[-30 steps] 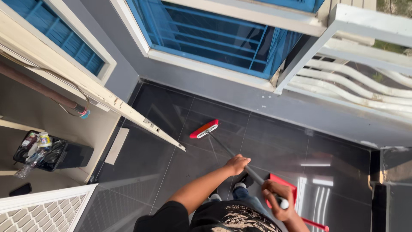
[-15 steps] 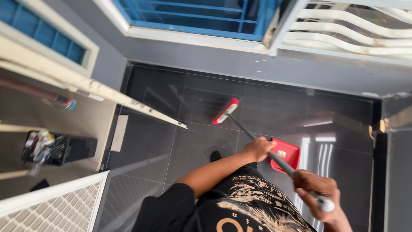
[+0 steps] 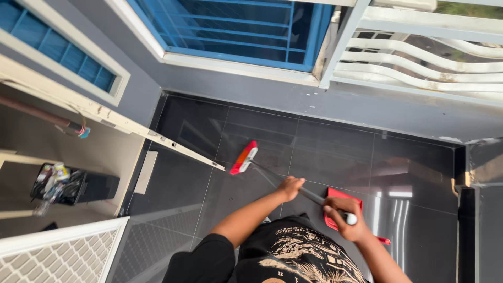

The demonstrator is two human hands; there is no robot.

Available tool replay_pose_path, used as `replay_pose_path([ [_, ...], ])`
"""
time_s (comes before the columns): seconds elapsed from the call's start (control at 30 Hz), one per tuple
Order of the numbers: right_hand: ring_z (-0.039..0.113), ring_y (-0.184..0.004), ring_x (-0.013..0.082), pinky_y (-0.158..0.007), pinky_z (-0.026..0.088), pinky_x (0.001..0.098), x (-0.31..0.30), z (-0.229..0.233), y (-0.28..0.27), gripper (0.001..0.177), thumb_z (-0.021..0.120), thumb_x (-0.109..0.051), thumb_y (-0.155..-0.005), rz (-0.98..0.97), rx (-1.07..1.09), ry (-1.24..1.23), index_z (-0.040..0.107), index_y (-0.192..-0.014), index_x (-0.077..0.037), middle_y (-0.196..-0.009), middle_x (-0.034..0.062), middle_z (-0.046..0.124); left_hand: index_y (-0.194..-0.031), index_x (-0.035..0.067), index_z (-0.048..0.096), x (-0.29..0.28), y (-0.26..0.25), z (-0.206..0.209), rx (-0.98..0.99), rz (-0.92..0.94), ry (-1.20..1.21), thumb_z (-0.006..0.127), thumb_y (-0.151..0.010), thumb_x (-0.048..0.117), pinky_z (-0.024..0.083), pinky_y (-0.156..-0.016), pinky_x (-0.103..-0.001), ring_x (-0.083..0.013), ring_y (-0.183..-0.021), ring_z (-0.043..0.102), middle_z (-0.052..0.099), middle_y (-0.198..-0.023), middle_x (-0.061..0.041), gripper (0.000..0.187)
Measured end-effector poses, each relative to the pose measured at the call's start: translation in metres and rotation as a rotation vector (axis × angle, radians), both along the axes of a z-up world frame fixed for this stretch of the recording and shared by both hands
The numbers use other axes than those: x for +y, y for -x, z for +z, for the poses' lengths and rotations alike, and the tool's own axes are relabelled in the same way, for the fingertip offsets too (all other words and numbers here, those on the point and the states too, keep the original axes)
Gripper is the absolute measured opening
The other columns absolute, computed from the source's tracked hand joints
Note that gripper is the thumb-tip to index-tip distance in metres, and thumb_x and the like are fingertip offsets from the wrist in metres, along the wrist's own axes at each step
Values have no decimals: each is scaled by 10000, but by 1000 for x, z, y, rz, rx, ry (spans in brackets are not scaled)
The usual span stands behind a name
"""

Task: The person sweeps a tiled balcony floor using a squeegee and a dustpan, gathering debris from corners and pushing it into the pan.

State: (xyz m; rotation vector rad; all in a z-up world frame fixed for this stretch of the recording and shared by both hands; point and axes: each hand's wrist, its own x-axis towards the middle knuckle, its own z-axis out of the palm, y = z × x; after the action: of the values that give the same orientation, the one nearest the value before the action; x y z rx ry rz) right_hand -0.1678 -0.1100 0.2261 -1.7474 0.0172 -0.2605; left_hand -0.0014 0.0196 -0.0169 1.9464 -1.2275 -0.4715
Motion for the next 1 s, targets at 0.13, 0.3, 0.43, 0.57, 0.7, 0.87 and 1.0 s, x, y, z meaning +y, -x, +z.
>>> replay_pose_path([
  [0.13, 460, -479, 202, -495, 373, 358, -36, 46, 18, 266, 641, 1, -842, 11, 172, 186, 488, -624, 16, -570, 101, 497, -866, 77, 602, -59, 28, 8, 145, -73, -33, 344, -1062, 329, 464, -884, -487, -393, -955, 607, 685, -916, -164, 410],
  [0.3, 446, -460, 202, -469, 345, 357, -47, 75, 38, 311, 695, 24, -796, -14, 162, 270, 465, -588, 12, -533, 95, 480, -804, 43, 616, -108, 51, 20, 325, -116, -93, 337, -1113, 364, 468, -870, -500, -407, -906, 618, 648, -850, -212, 526],
  [0.43, 480, -505, 192, -514, 409, 331, -51, 74, 54, 318, 649, 31, -834, -95, -24, 94, 418, -622, -22, -570, 68, 483, -922, 83, 632, -110, 50, 16, -39, -170, 22, 424, -1089, 317, 492, -824, -510, -404, -909, 629, 656, -859, -205, 354],
  [0.57, 571, -614, 213, -743, 551, 365, -37, 58, 41, 286, 654, 1, -906, -66, -121, -35, 488, -673, -11, -641, 86, 549, -1158, 107, 579, -68, 13, 7, -128, -172, 1, 518, -985, 162, 489, -797, -517, -408, -891, 631, 693, -865, -173, 192],
  [0.7, 735, -830, 247, -927, 548, 395, -32, 39, -10, 220, 657, -33, -921, -77, -5, 90, 596, -716, 24, -761, 120, 700, -1049, 69, 631, -31, -51, 3, 33, -28, -311, 356, -1085, 363, 485, -898, -513, -398, -1071, 625, 719, -1012, -192, 405],
  [0.87, 705, -965, 208, -857, 538, 364, -28, -6, -93, 194, 639, -100, -965, 38, 76, -25, 694, -852, 47, -948, 134, 759, -972, 41, 742, 0, -119, 0, 324, 404, -469, 364, -989, 628, 451, -983, -497, -405, -1130, 593, 644, -1192, -213, 698],
  [1.0, 605, -667, 165, -638, 493, 327, -29, -21, -132, 206, 625, -131, -942, 65, 273, 87, 693, -837, 32, -768, 95, 713, -1070, 25, 675, -1, -137, -1, 425, 546, -498, 494, -956, 669, 461, -987, -481, -398, -1157, 600, 645, -1223, -238, 678],
])
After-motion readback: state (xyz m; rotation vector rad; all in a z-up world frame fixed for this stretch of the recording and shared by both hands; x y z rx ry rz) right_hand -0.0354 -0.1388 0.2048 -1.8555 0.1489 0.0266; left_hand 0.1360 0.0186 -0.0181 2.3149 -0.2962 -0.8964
